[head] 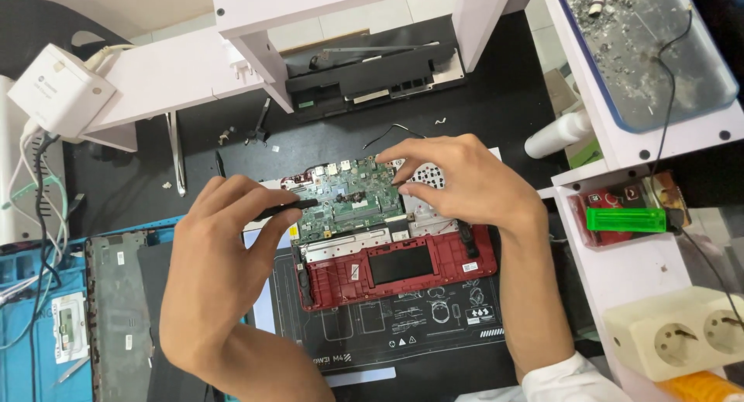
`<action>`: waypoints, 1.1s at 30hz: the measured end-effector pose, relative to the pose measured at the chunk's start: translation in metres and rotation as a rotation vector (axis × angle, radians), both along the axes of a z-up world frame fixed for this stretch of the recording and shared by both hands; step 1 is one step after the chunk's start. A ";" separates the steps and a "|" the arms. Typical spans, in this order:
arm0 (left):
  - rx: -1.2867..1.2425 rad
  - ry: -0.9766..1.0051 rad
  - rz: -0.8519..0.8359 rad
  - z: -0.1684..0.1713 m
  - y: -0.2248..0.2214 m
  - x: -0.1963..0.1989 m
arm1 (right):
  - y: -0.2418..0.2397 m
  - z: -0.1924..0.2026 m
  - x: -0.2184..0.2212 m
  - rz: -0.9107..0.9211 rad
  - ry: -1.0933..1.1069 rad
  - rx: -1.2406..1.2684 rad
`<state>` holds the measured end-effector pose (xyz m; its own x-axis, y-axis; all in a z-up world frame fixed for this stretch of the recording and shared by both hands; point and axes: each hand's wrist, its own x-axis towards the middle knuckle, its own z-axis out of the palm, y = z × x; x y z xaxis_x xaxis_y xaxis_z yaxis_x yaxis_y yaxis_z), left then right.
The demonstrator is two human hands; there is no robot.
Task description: Repairing a laptop by manipulating the motherboard and internal components.
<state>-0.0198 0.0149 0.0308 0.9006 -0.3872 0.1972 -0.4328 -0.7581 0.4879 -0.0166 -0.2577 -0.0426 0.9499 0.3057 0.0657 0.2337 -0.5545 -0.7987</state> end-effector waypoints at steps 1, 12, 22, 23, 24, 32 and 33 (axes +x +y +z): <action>0.007 0.000 -0.002 0.000 -0.001 0.001 | -0.002 -0.001 0.002 -0.002 0.000 0.007; 0.369 -0.019 -0.270 -0.001 -0.045 -0.008 | -0.002 -0.061 0.027 0.023 0.144 -0.278; 0.570 -0.056 -0.377 -0.003 -0.069 -0.011 | 0.005 -0.077 0.030 0.059 0.240 -0.371; 0.576 -0.051 -0.377 -0.003 -0.070 -0.011 | 0.005 -0.079 0.029 0.063 0.233 -0.370; 0.582 -0.046 -0.377 -0.004 -0.071 -0.011 | 0.004 -0.080 0.029 0.067 0.225 -0.368; 0.551 -0.019 -0.347 -0.016 -0.074 -0.007 | 0.003 -0.083 0.028 0.072 0.229 -0.362; 0.552 -0.014 -0.349 -0.017 -0.075 -0.006 | 0.003 -0.083 0.029 0.075 0.222 -0.358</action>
<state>-0.0260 -0.0597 0.0141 0.7024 -0.7043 -0.1034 -0.7024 -0.7093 0.0597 0.0121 -0.2546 -0.1260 0.9032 0.3409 -0.2607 0.1280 -0.7939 -0.5945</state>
